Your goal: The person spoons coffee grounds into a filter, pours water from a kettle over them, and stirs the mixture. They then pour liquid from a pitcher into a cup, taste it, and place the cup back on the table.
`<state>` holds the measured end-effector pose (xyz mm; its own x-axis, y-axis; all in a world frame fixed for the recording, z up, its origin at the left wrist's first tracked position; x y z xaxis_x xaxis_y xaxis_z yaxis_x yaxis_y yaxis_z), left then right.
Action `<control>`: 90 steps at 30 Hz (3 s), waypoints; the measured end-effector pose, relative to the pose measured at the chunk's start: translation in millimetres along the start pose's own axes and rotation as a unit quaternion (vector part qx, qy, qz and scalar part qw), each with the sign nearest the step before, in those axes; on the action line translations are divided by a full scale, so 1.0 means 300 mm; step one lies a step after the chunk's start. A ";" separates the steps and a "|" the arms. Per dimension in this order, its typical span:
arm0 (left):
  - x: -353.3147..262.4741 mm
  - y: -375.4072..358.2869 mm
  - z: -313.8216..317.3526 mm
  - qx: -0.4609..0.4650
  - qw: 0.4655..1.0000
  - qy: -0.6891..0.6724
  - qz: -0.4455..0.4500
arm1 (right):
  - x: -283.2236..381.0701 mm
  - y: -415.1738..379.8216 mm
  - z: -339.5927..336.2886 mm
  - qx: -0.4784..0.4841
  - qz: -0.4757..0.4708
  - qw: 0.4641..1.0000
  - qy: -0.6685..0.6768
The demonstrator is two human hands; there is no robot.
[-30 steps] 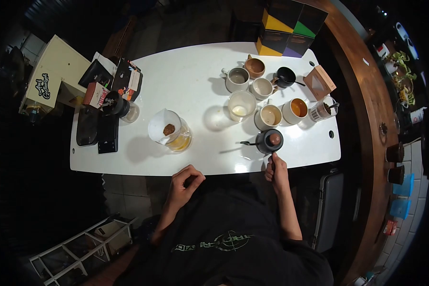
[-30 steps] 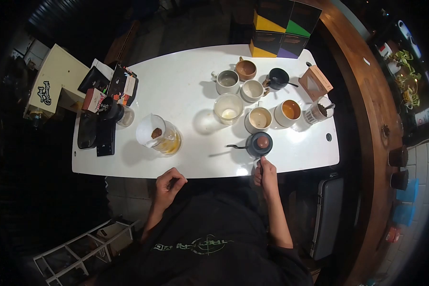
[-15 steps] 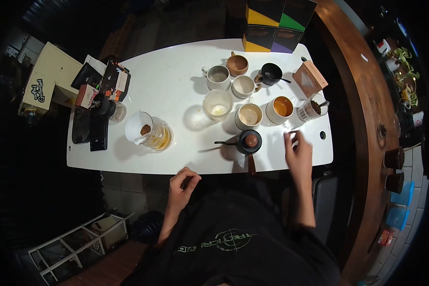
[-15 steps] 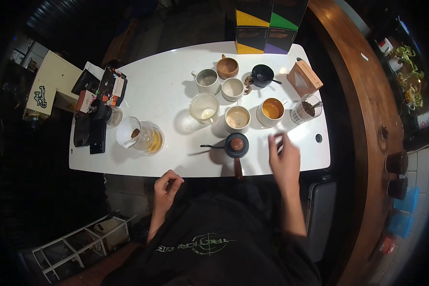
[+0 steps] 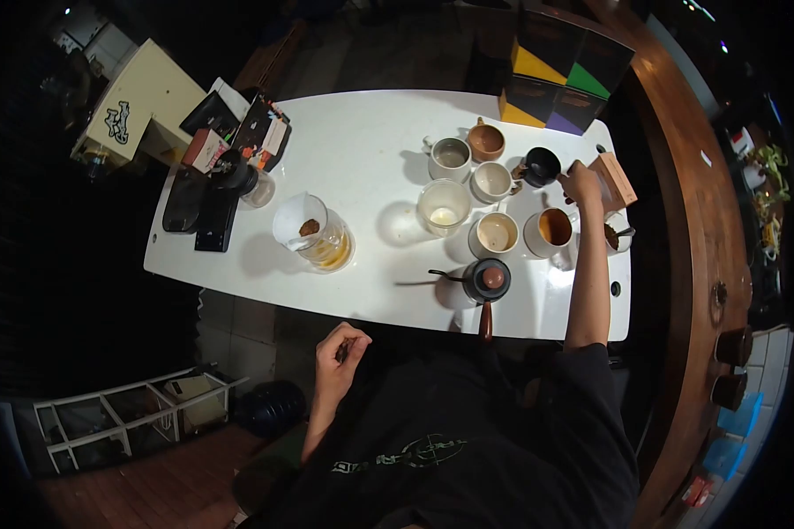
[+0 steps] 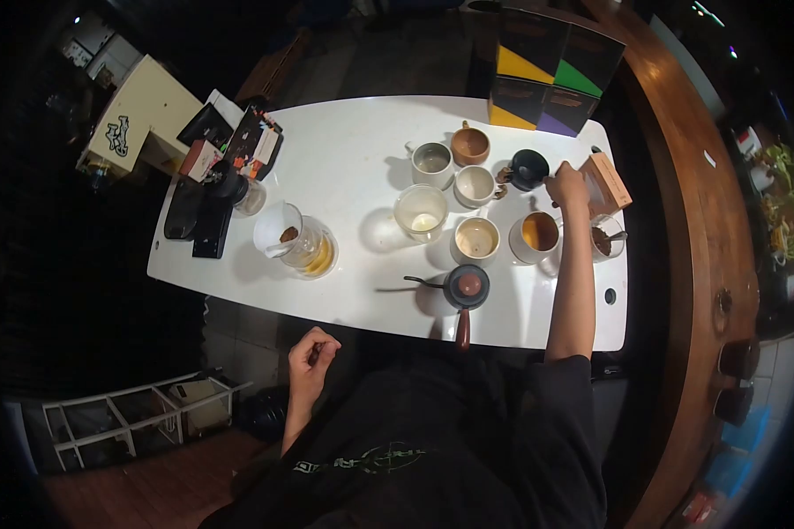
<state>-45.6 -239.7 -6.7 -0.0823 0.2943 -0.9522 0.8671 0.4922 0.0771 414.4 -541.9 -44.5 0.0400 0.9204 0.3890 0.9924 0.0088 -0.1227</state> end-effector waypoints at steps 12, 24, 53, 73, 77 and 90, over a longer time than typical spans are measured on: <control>0.040 0.063 -0.156 -0.026 1.000 0.005 -0.005 | 0.050 -0.081 -0.179 -0.229 -0.126 0.965 0.021; 0.197 0.205 -0.431 -0.082 0.995 -0.063 -0.013 | 0.786 -0.613 -0.366 0.031 -0.263 0.917 0.298; 0.109 0.480 -0.387 -0.015 0.962 0.154 0.227 | 1.005 -0.843 -0.051 -0.053 -0.219 0.966 0.125; 0.051 0.600 -0.429 -0.166 0.921 0.136 0.325 | 0.109 -1.078 0.332 0.211 0.168 0.780 0.565; 0.052 0.606 -0.408 -0.149 0.918 0.156 0.334 | 0.101 -1.094 0.382 0.150 0.207 0.711 0.655; 0.261 0.538 -0.396 -0.051 0.984 -0.022 0.168 | 0.414 -1.180 0.034 0.031 0.185 0.828 0.529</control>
<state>29.5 -40.0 -33.7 0.2234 0.4191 -0.8800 0.7878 0.4541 0.4163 67.0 -426.7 38.0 0.4522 0.0077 0.8919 0.8827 -0.1471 -0.4463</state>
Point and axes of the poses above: each hand's wrist, its own y-axis towards the middle knuckle, its own z-axis out of the palm, x = y × z, the point moved 3 cm from there along y, towards the middle knuckle, and after that the axes turned 3 degrees about -x, right-handed, at the moved point
